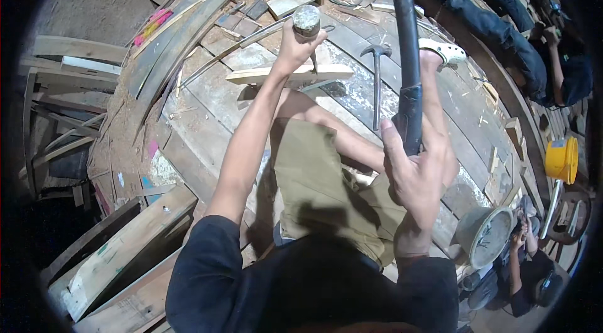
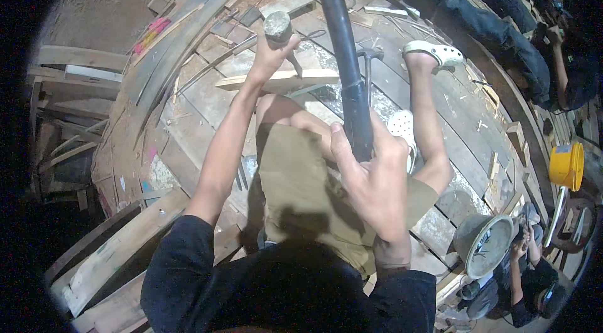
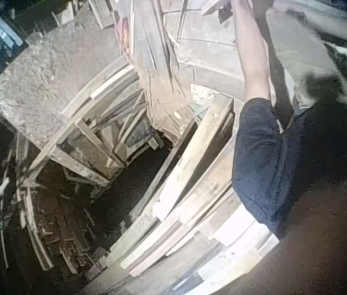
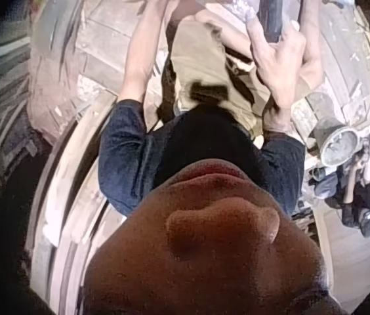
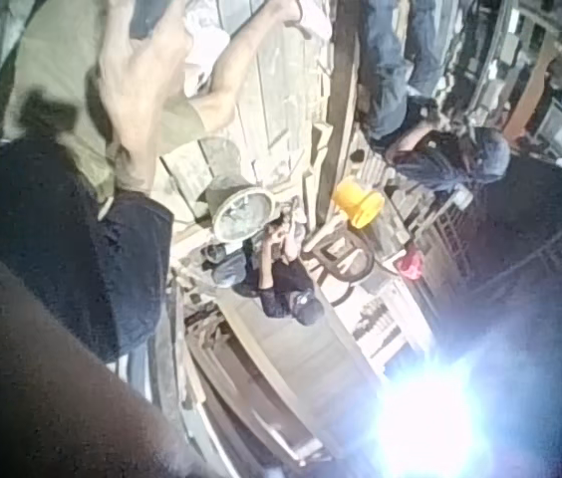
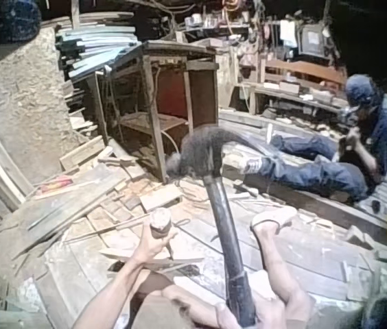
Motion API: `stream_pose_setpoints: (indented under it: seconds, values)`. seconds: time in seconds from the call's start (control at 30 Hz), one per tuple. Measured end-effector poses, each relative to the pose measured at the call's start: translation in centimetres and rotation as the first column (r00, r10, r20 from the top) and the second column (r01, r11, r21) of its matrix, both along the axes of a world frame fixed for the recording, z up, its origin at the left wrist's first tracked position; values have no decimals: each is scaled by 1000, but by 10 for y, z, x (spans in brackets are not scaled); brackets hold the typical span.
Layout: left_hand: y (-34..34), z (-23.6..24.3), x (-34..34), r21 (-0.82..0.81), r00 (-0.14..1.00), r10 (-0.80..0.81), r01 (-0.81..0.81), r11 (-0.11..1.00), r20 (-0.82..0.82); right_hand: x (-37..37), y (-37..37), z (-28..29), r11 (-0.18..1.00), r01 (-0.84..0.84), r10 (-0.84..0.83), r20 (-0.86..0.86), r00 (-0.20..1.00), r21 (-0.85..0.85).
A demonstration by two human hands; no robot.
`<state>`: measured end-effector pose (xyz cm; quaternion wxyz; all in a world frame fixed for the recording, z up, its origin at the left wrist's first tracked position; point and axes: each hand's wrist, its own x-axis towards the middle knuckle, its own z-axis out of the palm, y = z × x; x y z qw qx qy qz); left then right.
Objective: Using a hammer and a chisel to carve or shape a block of wood while sitting on a workshop floor.
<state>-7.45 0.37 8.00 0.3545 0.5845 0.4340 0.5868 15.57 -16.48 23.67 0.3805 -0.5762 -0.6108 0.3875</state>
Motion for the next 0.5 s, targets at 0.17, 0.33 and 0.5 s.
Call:
stream_pose_setpoints:
  seconds: [0.17,0.33,0.5]
  values:
    - [6,-9,-1,-23,993,-68,70,997,98,-11,13,-9,991,-126,117,201,973,34]
    - [14,-24,-6,-56,978,-139,149,987,157,-24,27,-40,975,-172,205,269,941,-140]
    - [10,-23,-4,51,976,-123,116,992,180,-23,22,-39,948,-198,210,22,977,-248]
